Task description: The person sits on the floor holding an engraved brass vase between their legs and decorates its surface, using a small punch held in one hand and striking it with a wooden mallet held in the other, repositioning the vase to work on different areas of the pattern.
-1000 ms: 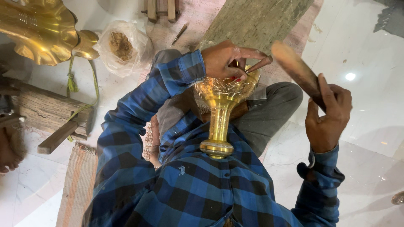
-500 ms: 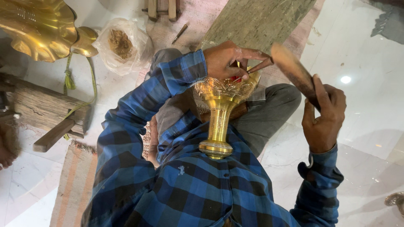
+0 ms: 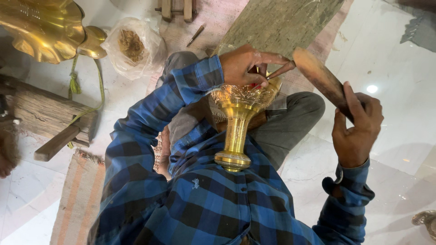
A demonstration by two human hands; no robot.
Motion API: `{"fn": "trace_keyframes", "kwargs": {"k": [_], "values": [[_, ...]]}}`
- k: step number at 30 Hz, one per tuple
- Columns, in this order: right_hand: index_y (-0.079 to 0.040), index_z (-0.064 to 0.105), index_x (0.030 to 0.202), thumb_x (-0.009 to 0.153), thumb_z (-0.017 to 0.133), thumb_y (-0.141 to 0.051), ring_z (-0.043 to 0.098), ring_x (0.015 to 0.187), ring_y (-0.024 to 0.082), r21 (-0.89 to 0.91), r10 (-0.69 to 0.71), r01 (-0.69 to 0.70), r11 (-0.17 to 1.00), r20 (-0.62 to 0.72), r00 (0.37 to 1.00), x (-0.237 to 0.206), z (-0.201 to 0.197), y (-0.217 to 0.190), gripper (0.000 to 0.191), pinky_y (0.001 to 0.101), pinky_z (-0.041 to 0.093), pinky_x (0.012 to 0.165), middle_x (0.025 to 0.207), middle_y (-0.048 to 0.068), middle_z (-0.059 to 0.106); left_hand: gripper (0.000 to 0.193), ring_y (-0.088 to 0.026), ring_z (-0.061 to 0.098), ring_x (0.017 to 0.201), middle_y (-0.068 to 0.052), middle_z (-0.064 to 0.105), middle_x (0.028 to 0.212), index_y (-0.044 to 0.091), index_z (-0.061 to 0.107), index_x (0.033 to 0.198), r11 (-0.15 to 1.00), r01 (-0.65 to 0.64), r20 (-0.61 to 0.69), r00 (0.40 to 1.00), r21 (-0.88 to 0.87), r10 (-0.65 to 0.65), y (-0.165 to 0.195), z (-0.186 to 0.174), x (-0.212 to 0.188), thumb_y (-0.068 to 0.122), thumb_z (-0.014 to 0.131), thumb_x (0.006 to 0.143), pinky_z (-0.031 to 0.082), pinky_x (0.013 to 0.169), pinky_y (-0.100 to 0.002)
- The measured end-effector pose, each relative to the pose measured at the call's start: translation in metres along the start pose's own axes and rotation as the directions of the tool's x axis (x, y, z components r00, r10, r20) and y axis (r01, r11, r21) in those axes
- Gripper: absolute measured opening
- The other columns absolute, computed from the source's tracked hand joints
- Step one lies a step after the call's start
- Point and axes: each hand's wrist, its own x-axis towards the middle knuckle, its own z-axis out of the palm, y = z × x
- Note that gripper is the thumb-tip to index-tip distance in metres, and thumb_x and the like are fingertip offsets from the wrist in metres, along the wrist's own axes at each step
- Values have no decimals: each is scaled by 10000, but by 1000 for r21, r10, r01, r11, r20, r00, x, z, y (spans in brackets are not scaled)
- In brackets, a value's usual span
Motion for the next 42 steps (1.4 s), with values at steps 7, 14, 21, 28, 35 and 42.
{"fn": "trace_keyframes", "kwargs": {"k": [7,14,21,28,35,42], "values": [[-77,616,1533,918,733,122,619,1110,305,-346,-141,152,926,56,988,9,-5,-14,657,422,506,995,1209,154,617,676,-180,777,747,-115,802,921,129,451,1565,996,59,5,998,-61,-59,4,0,-2,177,764,968,623,750,-341],[-105,537,1559,1027,698,33,607,1120,203,289,91,-84,953,-10,996,14,-2,-18,572,338,508,1049,1252,96,620,666,-197,791,881,-180,674,1395,90,473,1540,997,-55,-70,996,-47,52,1,2,-1,194,796,966,641,851,-370],[-141,568,1549,1013,688,79,596,1070,208,84,25,-30,996,62,998,17,-4,-13,591,312,556,984,1164,122,540,685,-213,793,879,-200,666,1389,68,473,1534,994,-74,-104,992,-78,66,0,4,-1,178,798,942,646,835,-372],[-172,575,1522,1066,720,30,517,919,145,401,234,-225,888,26,972,20,1,-14,519,252,454,800,1111,60,580,694,-194,791,792,-158,790,1032,89,465,1551,999,-18,-68,998,-45,15,1,2,-4,183,793,946,637,802,-363],[-121,588,1484,1074,729,37,535,1018,239,50,6,-5,999,-18,1000,9,3,-4,461,356,459,904,1150,112,545,688,-176,778,728,-121,803,909,89,446,1562,995,34,-35,999,-92,-38,4,1,-9,211,779,972,620,725,-349],[-115,574,1570,1040,677,50,574,1149,285,-170,-88,96,981,58,994,1,9,6,565,405,494,1015,1227,150,586,681,-164,805,853,-79,813,999,83,407,1599,987,-94,-291,955,-133,52,-2,6,-20,160,786,1039,663,871,-338]]}}
